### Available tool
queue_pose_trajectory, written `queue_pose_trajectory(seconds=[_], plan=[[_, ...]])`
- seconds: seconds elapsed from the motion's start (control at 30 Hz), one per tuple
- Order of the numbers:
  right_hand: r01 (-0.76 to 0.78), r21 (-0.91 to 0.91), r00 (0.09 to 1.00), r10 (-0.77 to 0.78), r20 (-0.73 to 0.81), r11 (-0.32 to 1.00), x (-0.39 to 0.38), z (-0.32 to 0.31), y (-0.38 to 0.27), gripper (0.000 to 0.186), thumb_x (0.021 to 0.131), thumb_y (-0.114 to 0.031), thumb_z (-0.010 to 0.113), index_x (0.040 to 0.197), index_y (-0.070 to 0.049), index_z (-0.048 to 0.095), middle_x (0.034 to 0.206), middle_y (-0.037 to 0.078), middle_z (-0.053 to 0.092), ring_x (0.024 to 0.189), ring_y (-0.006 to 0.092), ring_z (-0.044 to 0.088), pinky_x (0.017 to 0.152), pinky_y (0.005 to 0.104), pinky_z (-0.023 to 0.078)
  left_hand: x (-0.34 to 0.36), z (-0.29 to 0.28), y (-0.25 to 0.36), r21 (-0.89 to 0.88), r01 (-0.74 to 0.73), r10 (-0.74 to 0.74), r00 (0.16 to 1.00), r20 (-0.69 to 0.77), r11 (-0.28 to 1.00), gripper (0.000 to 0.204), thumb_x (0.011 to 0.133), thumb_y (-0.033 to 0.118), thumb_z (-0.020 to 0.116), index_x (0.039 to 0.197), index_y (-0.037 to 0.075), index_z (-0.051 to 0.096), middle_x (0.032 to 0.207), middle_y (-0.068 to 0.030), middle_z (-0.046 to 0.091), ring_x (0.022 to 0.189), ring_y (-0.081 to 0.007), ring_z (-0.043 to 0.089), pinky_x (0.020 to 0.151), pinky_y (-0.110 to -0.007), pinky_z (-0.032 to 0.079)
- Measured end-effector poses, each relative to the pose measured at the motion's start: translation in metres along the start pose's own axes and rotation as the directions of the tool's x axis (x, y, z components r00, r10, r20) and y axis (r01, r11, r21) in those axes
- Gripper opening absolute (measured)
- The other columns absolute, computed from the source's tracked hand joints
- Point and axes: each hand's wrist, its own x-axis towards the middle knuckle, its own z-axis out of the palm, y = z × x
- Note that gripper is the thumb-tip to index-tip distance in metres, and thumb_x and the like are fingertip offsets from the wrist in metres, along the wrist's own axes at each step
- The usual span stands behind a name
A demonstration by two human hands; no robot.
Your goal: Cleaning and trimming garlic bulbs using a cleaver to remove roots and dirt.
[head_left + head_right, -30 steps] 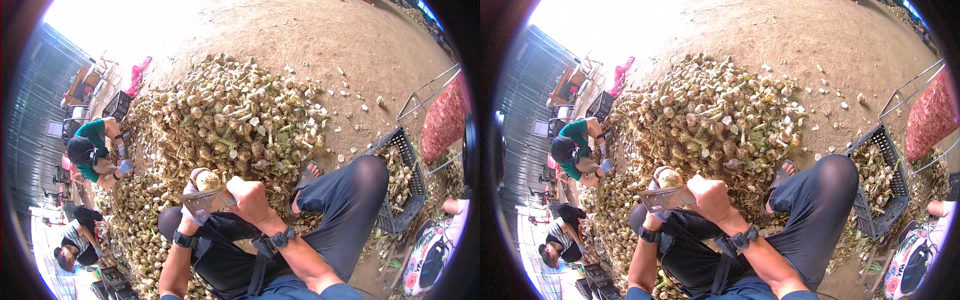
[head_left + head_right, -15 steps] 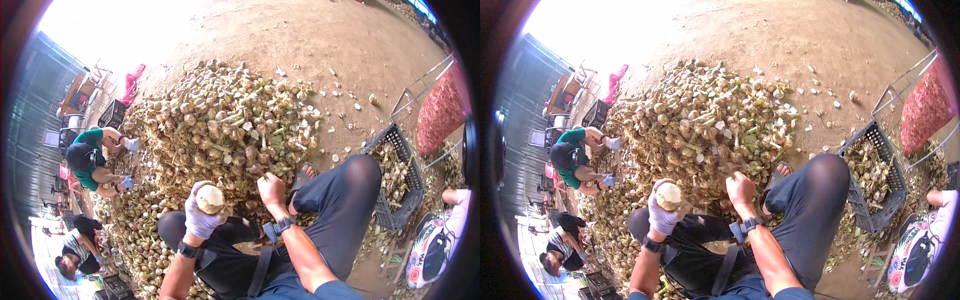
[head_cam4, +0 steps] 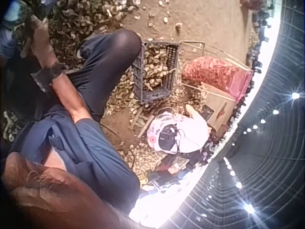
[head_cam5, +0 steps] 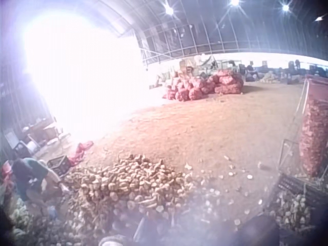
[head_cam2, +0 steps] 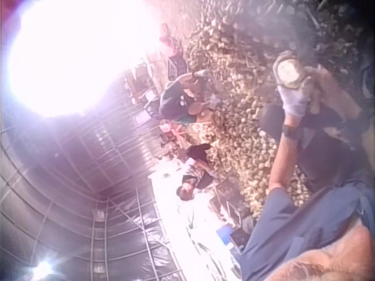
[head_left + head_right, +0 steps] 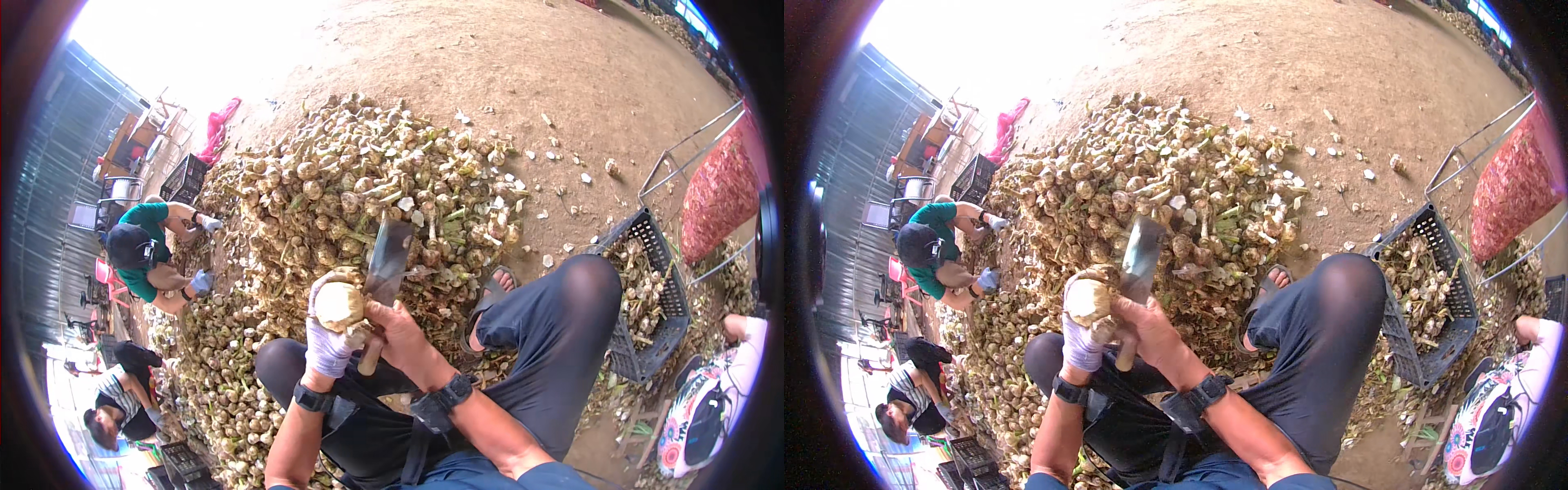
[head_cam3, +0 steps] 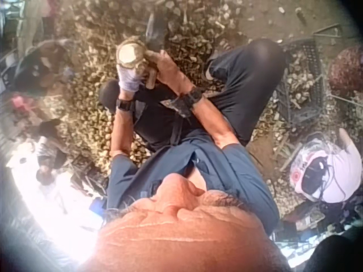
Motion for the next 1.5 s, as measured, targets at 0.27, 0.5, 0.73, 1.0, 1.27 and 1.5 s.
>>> queue_pose_trajectory(seconds=[0.27, 0.5, 0.73, 1.0, 1.27, 1.5], plan=[[0.214, -0.517, 0.941, -0.316, -0.118, 0.829, 0.003, -0.005, -0.03, 0.011, 0.091, -0.009, 0.072, 0.098, 0.0, 0.07, 0.083, -0.001, 0.068, 0.068, 0.0053, 0.062, 0.057, 0.0217, 0.055, 0.012, 0.003, 0.005, 0.659, -0.361, 0.393, 0.913, 0.107, 0.659, 0.057, 0.065, 0.002, 0.079, 0.119, 0.011, 0.06, 0.122, -0.0154, 0.057, 0.111, -0.0339, 0.06, 0.092, -0.039, 0.052], [0.307, -0.865, 0.866, -0.494, 0.081, 0.398, -0.002, 0.012, -0.03, 0.01, 0.09, -0.009, 0.067, 0.089, 0.0, 0.064, 0.07, -0.003, 0.059, 0.061, 0.0032, 0.05, 0.051, 0.0226, 0.04, 0.014, -0.006, -0.007, 0.557, -0.254, 0.37, 0.923, -0.105, 0.791, 0.046, 0.068, -0.002, 0.073, 0.112, 0.005, 0.063, 0.104, -0.0122, 0.064, 0.095, -0.0268, 0.065, 0.087, -0.033, 0.053], [0.037, -0.995, 0.795, -0.6, 0.083, -0.09, 0.014, -0.081, 0.02, 0.019, 0.084, -0.014, 0.064, 0.073, 0.0, 0.06, 0.062, 0.02, 0.057, 0.054, 0.035, 0.056, 0.053, 0.0404, 0.044, 0.002, -0.009, -0.01, 0.134, 0.002, 0.032, 0.967, -0.251, 0.991, 0.034, 0.077, -0.001, 0.068, 0.11, 0.003, 0.062, 0.097, -0.0025, 0.064, 0.084, -0.012, 0.062, 0.078, -0.026, 0.052], [-0.025, -0.966, 0.838, -0.521, -0.161, 0.259, 0.022, -0.089, 0.04, 0.022, 0.083, -0.021, 0.066, 0.075, -0.001, 0.062, 0.067, 0.02, 0.061, 0.064, 0.0387, 0.063, 0.058, 0.0416, 0.048, -0.002, -0.027, -0.016, -0.204, 0.169, -0.218, 0.944, -0.249, 0.964, 0.034, 0.084, 0.008, 0.066, 0.117, 0.005, 0.056, 0.073, -0.0023, 0.06, 0.053, -0.0114, 0.058, 0.048, -0.025, 0.049], [0.273, -0.961, 0.785, -0.567, 0.25, -0.045, 0.006, -0.017, 0.012, 0.016, 0.08, -0.015, 0.069, 0.081, 0.0, 0.064, 0.074, 0.019, 0.059, 0.069, 0.0393, 0.062, 0.061, 0.0406, 0.049, -0.003, -0.029, -0.016, -0.423, 0.303, -0.406, 0.896, -0.179, 0.854, 0.033, 0.085, 0.008, 0.066, 0.116, 0.005, 0.058, 0.088, -0.0046, 0.066, 0.07, -0.015, 0.066, 0.056, -0.028, 0.056], [0.253, -0.964, 0.815, -0.519, 0.259, -0.084, 0.007, -0.034, 0.014, 0.019, 0.08, -0.021, 0.069, 0.087, -0.003, 0.068, 0.081, 0.02, 0.064, 0.077, 0.041, 0.064, 0.065, 0.0438, 0.052, -0.001, -0.031, -0.018, -0.383, 0.347, -0.419, 0.9, -0.121, 0.856, 0.033, 0.082, 0.01, 0.067, 0.114, 0.006, 0.059, 0.086, -0.0048, 0.066, 0.07, -0.015, 0.066, 0.058, -0.027, 0.056]])
